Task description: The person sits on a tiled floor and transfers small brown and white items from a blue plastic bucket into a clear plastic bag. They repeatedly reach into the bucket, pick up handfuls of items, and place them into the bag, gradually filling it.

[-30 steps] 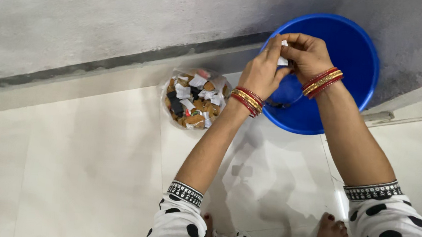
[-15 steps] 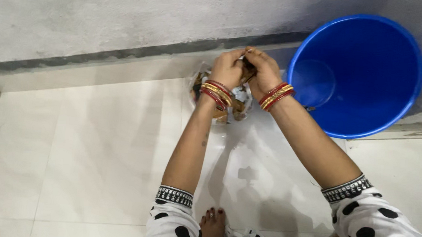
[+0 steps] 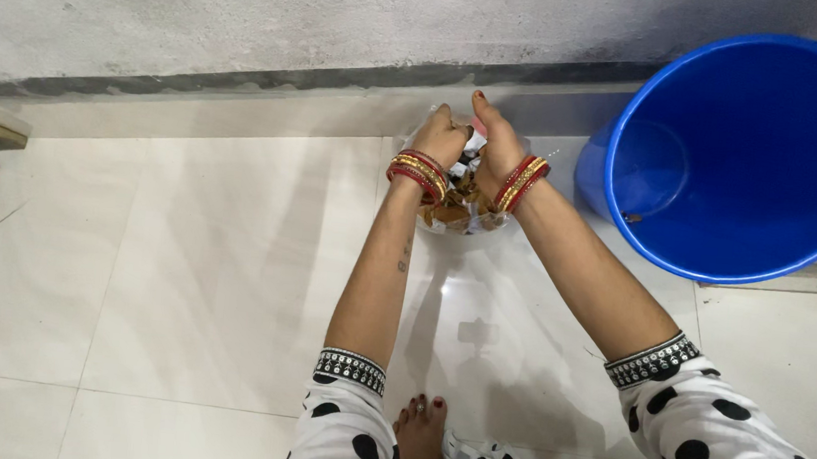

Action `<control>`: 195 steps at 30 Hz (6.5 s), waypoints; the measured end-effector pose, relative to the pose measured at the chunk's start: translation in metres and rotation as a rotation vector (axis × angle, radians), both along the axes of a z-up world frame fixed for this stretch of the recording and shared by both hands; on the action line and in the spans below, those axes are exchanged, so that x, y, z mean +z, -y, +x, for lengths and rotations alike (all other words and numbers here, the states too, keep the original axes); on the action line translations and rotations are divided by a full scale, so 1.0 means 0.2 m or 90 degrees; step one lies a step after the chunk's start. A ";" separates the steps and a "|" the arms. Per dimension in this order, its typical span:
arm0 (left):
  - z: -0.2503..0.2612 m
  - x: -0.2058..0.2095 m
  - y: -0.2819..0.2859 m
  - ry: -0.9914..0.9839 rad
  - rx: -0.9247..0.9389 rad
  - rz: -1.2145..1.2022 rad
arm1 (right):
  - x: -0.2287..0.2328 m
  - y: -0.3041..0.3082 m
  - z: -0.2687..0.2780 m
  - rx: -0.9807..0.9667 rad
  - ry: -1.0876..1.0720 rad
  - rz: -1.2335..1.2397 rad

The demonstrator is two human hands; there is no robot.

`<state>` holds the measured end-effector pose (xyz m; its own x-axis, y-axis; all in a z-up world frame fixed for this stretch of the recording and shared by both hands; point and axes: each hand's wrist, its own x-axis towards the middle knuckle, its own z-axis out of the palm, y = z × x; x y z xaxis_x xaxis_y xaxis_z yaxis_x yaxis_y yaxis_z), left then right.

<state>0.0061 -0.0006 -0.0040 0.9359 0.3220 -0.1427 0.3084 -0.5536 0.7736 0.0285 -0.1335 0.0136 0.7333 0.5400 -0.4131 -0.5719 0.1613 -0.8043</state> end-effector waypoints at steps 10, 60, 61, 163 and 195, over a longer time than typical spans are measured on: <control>0.04 0.15 0.19 -0.006 -0.007 -0.070 | 0.13 0.19 -0.02 -0.002 0.040 0.108; 0.11 0.16 1.36 0.437 -0.199 0.517 | -0.98 1.37 0.22 0.663 0.697 -0.865; 0.11 0.16 1.36 0.431 -0.206 0.534 | -0.99 1.37 0.23 0.636 0.705 -0.835; 0.00 0.09 0.92 0.380 -0.122 0.177 | 0.40 1.09 0.25 0.230 0.900 -0.597; 0.16 0.02 0.86 0.152 -0.247 -0.063 | 0.42 0.98 -0.07 -0.152 1.039 -0.702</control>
<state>0.0377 -0.1721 0.0000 0.9949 -0.0620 0.0791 -0.0998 -0.5126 0.8528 0.0149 -0.3287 0.0973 0.7013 0.4162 0.5787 0.6334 -0.7364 -0.2380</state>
